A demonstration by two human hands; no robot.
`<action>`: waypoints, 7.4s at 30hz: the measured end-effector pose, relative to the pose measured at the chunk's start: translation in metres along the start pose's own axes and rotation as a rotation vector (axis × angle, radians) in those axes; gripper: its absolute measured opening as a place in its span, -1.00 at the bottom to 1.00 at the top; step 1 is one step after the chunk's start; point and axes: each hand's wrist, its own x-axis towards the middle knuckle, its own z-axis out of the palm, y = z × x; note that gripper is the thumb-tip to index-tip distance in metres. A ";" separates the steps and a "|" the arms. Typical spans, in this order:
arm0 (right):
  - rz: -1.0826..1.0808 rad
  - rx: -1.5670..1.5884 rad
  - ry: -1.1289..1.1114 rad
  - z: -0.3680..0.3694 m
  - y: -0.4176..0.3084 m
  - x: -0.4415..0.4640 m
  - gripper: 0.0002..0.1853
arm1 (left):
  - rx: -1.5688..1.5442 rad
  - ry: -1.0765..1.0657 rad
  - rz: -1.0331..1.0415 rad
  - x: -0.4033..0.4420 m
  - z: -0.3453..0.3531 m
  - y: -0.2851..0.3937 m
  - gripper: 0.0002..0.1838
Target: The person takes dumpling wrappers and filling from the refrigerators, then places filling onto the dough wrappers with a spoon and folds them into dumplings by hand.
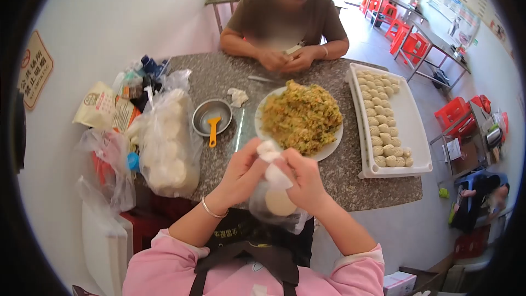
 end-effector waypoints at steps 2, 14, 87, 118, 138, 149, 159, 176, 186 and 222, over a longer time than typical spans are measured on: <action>0.035 -0.006 0.029 0.002 0.006 0.002 -0.88 | 0.180 0.036 0.056 -0.003 0.000 0.003 -0.86; 0.144 -0.087 -0.040 -0.028 0.013 -0.026 -0.79 | 1.324 0.486 0.129 0.119 -0.121 -0.009 -0.77; 0.023 -0.004 0.158 -0.003 0.039 -0.060 -0.60 | 0.316 -0.129 -0.040 -0.039 0.000 -0.050 -0.77; 0.093 -0.038 0.078 -0.004 0.034 -0.059 -0.60 | 0.293 -0.114 -0.016 -0.034 -0.002 -0.045 -0.73; 0.336 0.204 0.220 -0.029 0.009 -0.060 -0.73 | -0.026 -0.159 -0.145 -0.028 -0.031 -0.096 -0.44; 0.390 -0.495 0.126 -0.002 0.030 -0.066 -0.76 | 0.312 -0.294 -0.109 -0.034 -0.021 -0.080 -0.47; 0.077 -0.720 0.208 0.002 0.038 -0.074 -0.82 | 0.534 -0.113 0.122 -0.049 -0.011 -0.081 -0.55; 0.201 -0.367 0.296 -0.018 0.044 -0.082 -0.86 | 0.625 -0.393 0.427 -0.041 -0.022 -0.067 -0.73; 0.270 -0.342 0.306 -0.034 0.061 -0.083 -0.79 | 0.537 -0.341 0.316 -0.032 -0.021 -0.070 -0.86; 0.258 -0.354 0.251 -0.027 0.085 -0.078 -0.76 | -0.989 -0.014 -0.620 0.001 -0.021 -0.094 -0.52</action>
